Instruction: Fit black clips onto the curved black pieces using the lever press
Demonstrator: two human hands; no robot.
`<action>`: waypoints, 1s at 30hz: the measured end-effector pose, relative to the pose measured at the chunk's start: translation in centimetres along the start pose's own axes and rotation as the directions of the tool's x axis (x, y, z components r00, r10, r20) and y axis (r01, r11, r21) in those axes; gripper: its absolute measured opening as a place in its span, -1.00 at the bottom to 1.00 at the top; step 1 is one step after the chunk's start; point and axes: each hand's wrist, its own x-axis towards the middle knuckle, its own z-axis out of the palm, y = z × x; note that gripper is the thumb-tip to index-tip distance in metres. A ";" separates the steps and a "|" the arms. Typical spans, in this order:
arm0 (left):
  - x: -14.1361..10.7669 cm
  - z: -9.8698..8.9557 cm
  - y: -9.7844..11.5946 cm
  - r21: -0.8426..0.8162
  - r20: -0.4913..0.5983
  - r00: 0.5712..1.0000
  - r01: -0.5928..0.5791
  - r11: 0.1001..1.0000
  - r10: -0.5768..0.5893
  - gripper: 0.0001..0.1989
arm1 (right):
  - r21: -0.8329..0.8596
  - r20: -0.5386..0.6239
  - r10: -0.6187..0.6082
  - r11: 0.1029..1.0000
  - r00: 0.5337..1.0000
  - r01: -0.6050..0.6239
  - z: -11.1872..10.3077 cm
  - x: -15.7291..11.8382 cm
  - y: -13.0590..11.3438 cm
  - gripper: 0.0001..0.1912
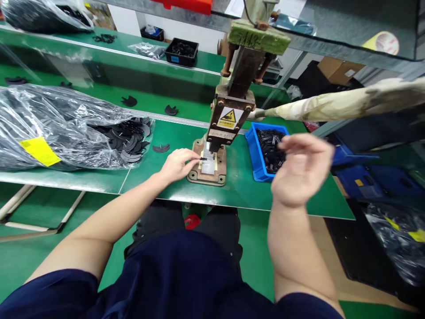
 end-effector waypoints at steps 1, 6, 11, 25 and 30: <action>0.8 0.3 -0.8 0.038 0.032 0.999 -0.003 0.999 0.001 -0.77 | 0.083 -0.070 -0.082 0.993 0.994 0.087 0.2 2.5 -1.1 -0.50; 3.5 1.6 -2.2 0.209 0.204 0.977 -0.112 0.972 0.068 -0.71 | 0.174 0.071 -0.108 0.980 0.992 0.095 2.8 9.1 -7.0 -0.41; 4.6 1.5 -1.2 0.274 0.304 0.945 -0.208 0.939 0.120 -0.72 | 0.227 0.116 -0.145 0.967 0.983 0.116 3.3 7.7 -6.9 -0.62; 4.0 0.6 -1.2 0.212 0.324 0.944 -0.144 0.967 0.070 -0.65 | -0.044 0.120 -0.209 0.976 0.970 0.215 0.9 -6.6 -0.2 -0.85; 2.3 -4.2 -6.4 0.426 0.240 0.938 0.128 0.895 -0.249 -0.57 | -0.006 0.098 -0.245 0.969 0.964 0.247 1.2 -6.8 0.5 -0.88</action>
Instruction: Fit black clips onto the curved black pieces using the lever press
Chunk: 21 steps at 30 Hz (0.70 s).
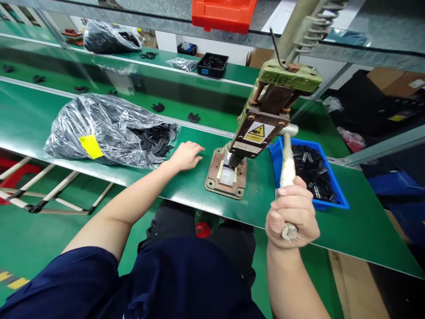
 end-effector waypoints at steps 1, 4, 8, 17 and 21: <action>-0.4 -0.4 -1.7 0.047 0.012 0.997 0.072 0.996 -0.073 -0.52 | 0.007 -0.007 -0.009 1.000 1.000 0.010 0.1 0.0 0.1 -0.89; -1.1 -1.3 -5.6 0.164 0.098 0.974 0.189 0.968 -0.206 -0.49 | 0.026 -0.033 -0.026 0.999 0.999 0.027 0.3 0.0 0.3 -0.93; -0.6 -1.6 -6.8 0.163 0.224 0.949 0.189 0.968 -0.223 -0.59 | 0.033 -0.048 -0.035 0.999 0.998 0.037 0.5 0.0 0.4 -0.96; 0.4 -0.2 -3.2 -0.064 0.362 0.913 0.226 0.972 -0.188 -0.73 | -0.032 -0.049 -0.012 0.999 0.999 0.011 0.5 -0.2 0.2 -0.96; -1.1 1.3 -1.1 -0.087 0.278 0.955 0.128 0.988 -0.099 -0.69 | -0.036 -0.052 -0.006 0.999 0.999 0.004 0.5 -0.2 0.2 -0.92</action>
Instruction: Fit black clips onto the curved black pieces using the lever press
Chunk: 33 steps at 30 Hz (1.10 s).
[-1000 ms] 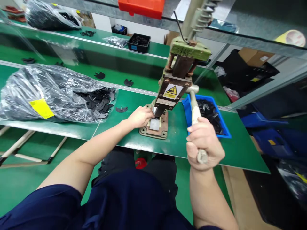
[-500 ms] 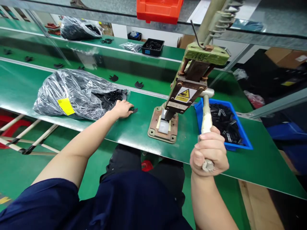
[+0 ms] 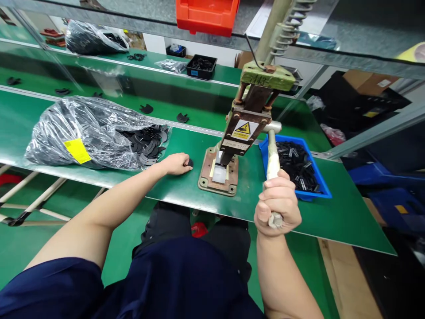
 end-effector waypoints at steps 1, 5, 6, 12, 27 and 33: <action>-0.3 0.4 0.4 -0.015 -0.007 1.000 0.005 1.000 -0.005 -0.69 | 0.001 0.001 0.003 1.000 1.000 -0.003 0.0 0.0 0.0 -0.91; -1.3 1.1 1.9 -0.165 -0.071 0.997 0.024 0.986 -0.037 -0.69 | 0.017 0.009 0.018 1.000 1.000 -0.018 -0.2 0.0 -0.1 -0.83; -1.4 1.0 2.1 -0.265 -0.075 0.995 0.046 0.963 -0.068 -0.68 | 0.019 0.011 0.019 1.000 1.000 -0.020 -0.2 -0.1 -0.1 -0.83; -1.5 0.8 4.0 -0.838 -0.002 0.978 0.111 0.534 -0.208 -0.51 | 0.013 0.016 0.029 0.999 0.999 -0.030 -0.2 -0.1 -0.2 -0.81; 3.4 -0.1 8.7 -0.946 0.144 0.974 0.188 0.264 -0.177 -0.64 | -0.023 0.030 0.001 1.000 1.000 0.000 -0.3 -0.1 -0.1 -0.74; 4.9 -0.3 9.9 -0.901 0.187 0.973 0.223 0.372 -0.132 -0.66 | -0.024 0.058 -0.002 1.000 0.998 0.003 -0.4 0.0 -0.2 -0.76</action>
